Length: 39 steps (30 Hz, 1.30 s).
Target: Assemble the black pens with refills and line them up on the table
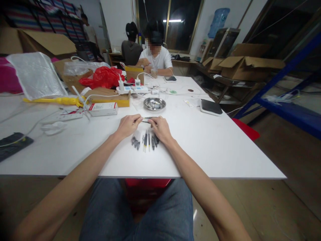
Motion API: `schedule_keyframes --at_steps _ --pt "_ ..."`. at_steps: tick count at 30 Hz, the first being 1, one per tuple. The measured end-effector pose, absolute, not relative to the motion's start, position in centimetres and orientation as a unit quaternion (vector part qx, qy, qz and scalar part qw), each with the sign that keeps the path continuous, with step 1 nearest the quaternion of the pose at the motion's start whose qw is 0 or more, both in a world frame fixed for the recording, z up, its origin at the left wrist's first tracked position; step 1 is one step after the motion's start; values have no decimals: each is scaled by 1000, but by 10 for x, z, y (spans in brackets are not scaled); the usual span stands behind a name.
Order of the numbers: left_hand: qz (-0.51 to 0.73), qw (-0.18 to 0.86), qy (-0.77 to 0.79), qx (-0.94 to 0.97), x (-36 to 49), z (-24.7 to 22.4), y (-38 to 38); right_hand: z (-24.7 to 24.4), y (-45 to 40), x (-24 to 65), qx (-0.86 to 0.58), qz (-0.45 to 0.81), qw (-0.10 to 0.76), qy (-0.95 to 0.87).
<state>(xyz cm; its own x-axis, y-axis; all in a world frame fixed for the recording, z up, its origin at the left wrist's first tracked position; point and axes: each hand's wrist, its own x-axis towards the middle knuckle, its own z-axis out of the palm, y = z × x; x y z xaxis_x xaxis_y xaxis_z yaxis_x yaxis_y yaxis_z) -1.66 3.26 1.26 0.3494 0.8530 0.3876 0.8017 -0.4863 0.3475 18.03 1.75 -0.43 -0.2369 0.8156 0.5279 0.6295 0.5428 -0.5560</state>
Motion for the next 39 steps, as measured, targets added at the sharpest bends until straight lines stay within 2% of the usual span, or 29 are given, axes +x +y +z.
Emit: schedule_keyframes --at_steps 7,13,18,31,39 --pt "278 52 510 812 -11 5 29 -7 18 181 -424 87 481 -762" --pt "307 39 517 798 -14 2 30 -7 16 180 -465 104 417 -774" --pt "301 53 542 783 -18 2 34 -10 19 184 -459 104 454 -757" --pt "304 25 443 843 -21 2 39 -12 17 179 -419 66 363 -829" --pt "304 20 387 870 -20 2 35 -8 14 176 -459 51 375 -804"
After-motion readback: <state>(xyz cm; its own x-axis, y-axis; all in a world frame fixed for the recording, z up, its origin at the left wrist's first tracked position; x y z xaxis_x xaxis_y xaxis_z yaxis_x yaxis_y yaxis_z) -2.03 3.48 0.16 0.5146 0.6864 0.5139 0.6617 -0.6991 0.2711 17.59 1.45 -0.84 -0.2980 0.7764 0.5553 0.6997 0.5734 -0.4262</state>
